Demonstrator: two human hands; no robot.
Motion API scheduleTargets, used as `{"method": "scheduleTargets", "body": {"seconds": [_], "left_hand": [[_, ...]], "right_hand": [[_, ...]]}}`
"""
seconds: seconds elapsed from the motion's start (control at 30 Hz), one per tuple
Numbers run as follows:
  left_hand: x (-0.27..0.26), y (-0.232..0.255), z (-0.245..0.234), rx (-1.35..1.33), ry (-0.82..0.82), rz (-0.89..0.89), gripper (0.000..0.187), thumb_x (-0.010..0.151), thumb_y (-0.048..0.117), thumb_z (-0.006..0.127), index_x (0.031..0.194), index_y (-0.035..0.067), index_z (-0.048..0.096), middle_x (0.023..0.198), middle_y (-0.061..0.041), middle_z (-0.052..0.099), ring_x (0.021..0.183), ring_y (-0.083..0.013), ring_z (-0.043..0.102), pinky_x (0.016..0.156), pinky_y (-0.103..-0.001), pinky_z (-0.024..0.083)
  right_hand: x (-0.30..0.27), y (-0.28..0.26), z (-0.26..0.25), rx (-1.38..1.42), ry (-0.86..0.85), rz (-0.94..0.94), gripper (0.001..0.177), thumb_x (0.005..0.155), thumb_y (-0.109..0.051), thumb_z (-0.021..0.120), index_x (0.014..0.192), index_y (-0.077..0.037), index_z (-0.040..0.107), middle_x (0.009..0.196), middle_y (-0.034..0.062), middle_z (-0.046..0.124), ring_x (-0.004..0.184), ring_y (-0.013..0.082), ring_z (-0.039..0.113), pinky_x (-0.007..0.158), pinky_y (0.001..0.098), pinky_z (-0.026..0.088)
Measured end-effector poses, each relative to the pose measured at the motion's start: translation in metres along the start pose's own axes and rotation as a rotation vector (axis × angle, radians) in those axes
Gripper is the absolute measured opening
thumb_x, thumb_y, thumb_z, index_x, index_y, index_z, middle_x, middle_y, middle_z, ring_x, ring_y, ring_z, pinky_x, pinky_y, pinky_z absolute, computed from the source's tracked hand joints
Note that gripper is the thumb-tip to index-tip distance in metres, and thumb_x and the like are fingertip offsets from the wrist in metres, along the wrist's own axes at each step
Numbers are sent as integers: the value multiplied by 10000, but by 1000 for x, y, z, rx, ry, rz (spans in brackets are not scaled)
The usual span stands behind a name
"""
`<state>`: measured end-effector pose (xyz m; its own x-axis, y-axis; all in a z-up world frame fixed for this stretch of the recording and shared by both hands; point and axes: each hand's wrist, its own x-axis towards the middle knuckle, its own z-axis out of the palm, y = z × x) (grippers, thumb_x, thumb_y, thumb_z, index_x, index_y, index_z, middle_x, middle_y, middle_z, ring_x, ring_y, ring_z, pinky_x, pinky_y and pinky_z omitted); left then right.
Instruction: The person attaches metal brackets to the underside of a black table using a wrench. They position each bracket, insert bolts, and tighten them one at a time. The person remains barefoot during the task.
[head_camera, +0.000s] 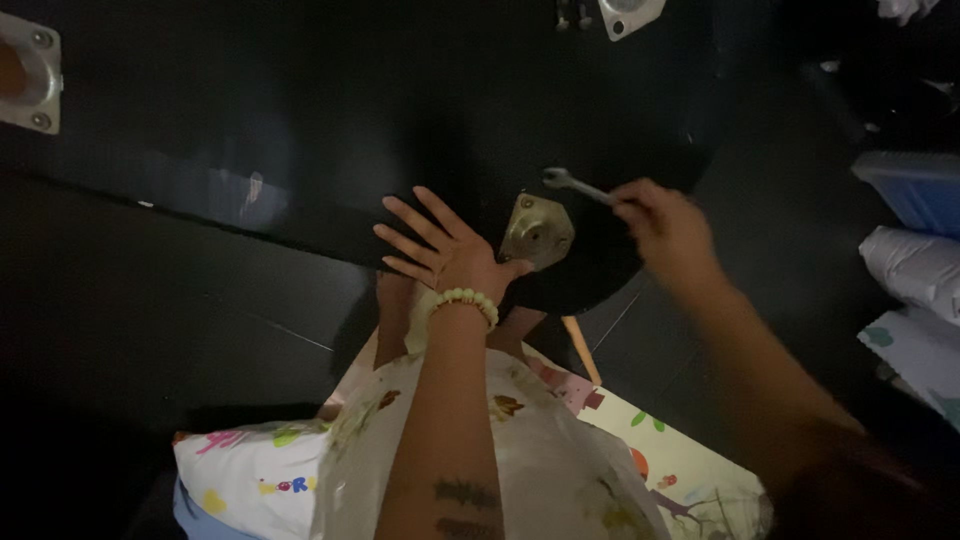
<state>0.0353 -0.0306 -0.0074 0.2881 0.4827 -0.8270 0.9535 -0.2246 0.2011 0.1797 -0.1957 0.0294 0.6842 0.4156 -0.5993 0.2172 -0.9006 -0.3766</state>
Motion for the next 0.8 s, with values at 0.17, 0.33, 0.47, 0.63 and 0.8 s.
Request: {"method": "scheduleTargets", "body": {"seconds": [0.17,0.33,0.47,0.63,0.8], "left_hand": [[-3,-1,1,-19,52,40,1622,603,559,929,1481,-3,-315,1513,-359,-391,1385,-598,-351,1140,-724,-135],[-1,0,2,25,43,26,1630,604,570,921,1483,-14,-321,1511,-373,-390,1378,-607,-348,1138,-731,-123],[-1,0,2,18,44,19,1634,597,556,929,1483,-7,-323,1514,-358,-398,1384,-586,-356,1150,-718,-123],[0,-3,4,2,59,49,1633,603,563,932,1470,-19,-323,1501,-358,-404,1373,-603,-362,1135,-730,-135],[4,-5,10,14,66,34,1651,593,562,933,1470,-41,-329,1488,-379,-409,1356,-614,-370,1120,-746,-139]], "right_hand": [[-14,14,-25,26,-138,20,382,1036,-188,446,1377,-270,599,986,92,648,757,197,605,690,336,531],[-17,28,-38,-106,-248,113,383,1057,-195,412,1370,-299,607,1134,106,686,890,247,681,769,388,576],[14,33,-53,-306,-229,-317,457,960,-120,457,1318,-319,658,1295,-3,678,1082,214,680,952,413,559],[44,32,-66,-709,-101,-532,385,945,-170,553,1244,-343,723,1204,0,706,1303,319,480,1051,510,352],[56,30,-81,-579,-32,-482,274,1020,-211,566,1148,-355,761,1055,-48,716,1194,195,532,1177,438,282]]}}
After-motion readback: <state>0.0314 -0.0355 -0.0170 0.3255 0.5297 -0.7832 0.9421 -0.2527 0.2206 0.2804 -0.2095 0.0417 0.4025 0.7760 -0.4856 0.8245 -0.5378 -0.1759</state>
